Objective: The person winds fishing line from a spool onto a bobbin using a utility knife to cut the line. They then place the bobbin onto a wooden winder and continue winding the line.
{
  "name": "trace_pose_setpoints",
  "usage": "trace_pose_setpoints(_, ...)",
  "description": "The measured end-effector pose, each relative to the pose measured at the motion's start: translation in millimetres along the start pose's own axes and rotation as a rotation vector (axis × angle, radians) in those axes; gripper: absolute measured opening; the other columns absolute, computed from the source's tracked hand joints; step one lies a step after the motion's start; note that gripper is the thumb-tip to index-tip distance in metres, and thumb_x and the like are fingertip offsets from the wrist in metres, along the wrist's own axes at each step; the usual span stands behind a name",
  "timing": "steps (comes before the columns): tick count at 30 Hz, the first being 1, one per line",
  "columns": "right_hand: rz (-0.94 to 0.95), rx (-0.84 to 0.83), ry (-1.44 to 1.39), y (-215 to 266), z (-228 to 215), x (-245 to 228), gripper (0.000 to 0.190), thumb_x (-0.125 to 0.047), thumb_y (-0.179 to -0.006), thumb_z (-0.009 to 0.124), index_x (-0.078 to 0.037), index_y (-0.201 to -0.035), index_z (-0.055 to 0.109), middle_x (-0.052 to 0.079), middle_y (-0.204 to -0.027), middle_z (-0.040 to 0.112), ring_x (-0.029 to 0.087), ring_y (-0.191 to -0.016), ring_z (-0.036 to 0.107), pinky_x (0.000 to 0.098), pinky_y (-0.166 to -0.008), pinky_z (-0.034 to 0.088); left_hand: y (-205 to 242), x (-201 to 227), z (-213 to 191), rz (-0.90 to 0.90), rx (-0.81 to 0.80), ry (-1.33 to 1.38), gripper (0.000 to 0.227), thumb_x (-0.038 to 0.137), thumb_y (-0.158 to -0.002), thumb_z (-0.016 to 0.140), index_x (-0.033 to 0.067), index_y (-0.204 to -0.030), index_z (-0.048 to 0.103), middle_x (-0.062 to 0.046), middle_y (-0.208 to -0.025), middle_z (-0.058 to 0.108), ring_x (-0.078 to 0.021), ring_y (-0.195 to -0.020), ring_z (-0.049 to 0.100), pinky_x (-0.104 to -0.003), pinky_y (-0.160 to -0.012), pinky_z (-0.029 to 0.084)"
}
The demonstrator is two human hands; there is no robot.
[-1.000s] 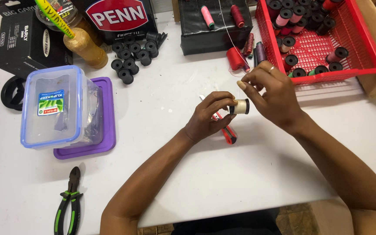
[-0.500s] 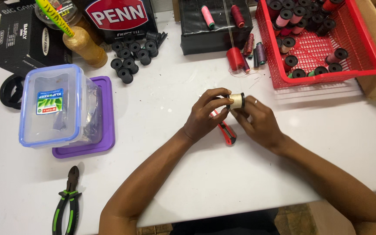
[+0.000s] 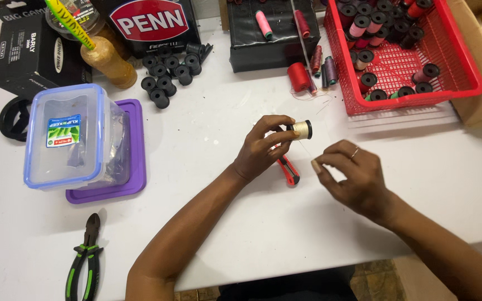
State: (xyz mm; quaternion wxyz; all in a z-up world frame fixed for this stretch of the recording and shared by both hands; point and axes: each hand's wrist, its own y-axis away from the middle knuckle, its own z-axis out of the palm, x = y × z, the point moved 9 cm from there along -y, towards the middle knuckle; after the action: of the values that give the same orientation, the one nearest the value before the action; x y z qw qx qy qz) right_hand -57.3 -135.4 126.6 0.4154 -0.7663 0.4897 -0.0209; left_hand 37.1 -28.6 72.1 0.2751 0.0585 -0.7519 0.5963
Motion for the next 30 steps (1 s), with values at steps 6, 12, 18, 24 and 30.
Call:
trace_pose_setpoints(6,-0.027,0.078,0.074,-29.1,-16.3,17.0,0.004,-0.004,-0.085,0.068,-0.002,-0.083,0.064,0.008,-0.075,0.058,0.020,-0.058,0.057,0.0329,-0.050,0.048,-3.8,17.1,4.2,0.054,-0.072,0.031,0.027,-0.009,-0.080,0.062,0.0128,-0.095,0.066,-0.010,-0.105,0.061,-0.0265,-0.095,0.062,-0.031,-0.069,0.057)
trace_pose_setpoints(12,0.094,0.054,-0.208,-48.8,7.9,61.5,0.005,0.000,-0.090,0.063,0.003,-0.086,0.064,0.010,-0.070,0.052,0.021,-0.057,0.056,0.0309,-0.051,0.047,-6.2,28.3,2.4,0.129,-0.080,0.016,0.031,-0.009,-0.077,0.066,0.0145,-0.097,0.066,-0.009,-0.106,0.062,-0.0262,-0.098,0.061,-0.032,-0.072,0.058)
trace_pose_setpoints(18,0.237,-0.042,-0.284,-23.2,43.2,85.8,0.005,-0.003,-0.088,0.064,0.003,-0.087,0.064,0.013,-0.070,0.055,0.024,-0.060,0.057,0.0335,-0.051,0.047,-4.1,32.0,3.1,0.169,-0.082,-0.009,0.034,-0.007,-0.079,0.066,0.0180,-0.102,0.065,-0.008,-0.107,0.060,-0.0254,-0.100,0.061,-0.035,-0.076,0.058)
trace_pose_setpoints(24,0.272,-0.112,-0.266,8.9,55.4,78.5,0.005,-0.001,-0.083,0.063,-0.001,-0.088,0.063,0.011,-0.073,0.056,0.025,-0.061,0.058,0.0344,-0.054,0.048,-2.6,29.4,0.5,0.189,-0.042,-0.050,0.031,-0.006,-0.080,0.066,0.0184,-0.100,0.065,-0.006,-0.107,0.060,-0.0243,-0.100,0.061,-0.034,-0.077,0.058)
trace_pose_setpoints(30,0.184,-0.115,-0.207,24.0,44.0,44.5,0.002,-0.003,-0.084,0.061,-0.001,-0.084,0.062,0.006,-0.071,0.056,0.021,-0.056,0.061,0.0304,-0.048,0.052,-3.3,31.7,-3.0,0.230,0.008,-0.072,0.027,-0.008,-0.078,0.066,0.0140,-0.095,0.068,-0.008,-0.103,0.060,-0.0264,-0.095,0.063,-0.036,-0.075,0.058)
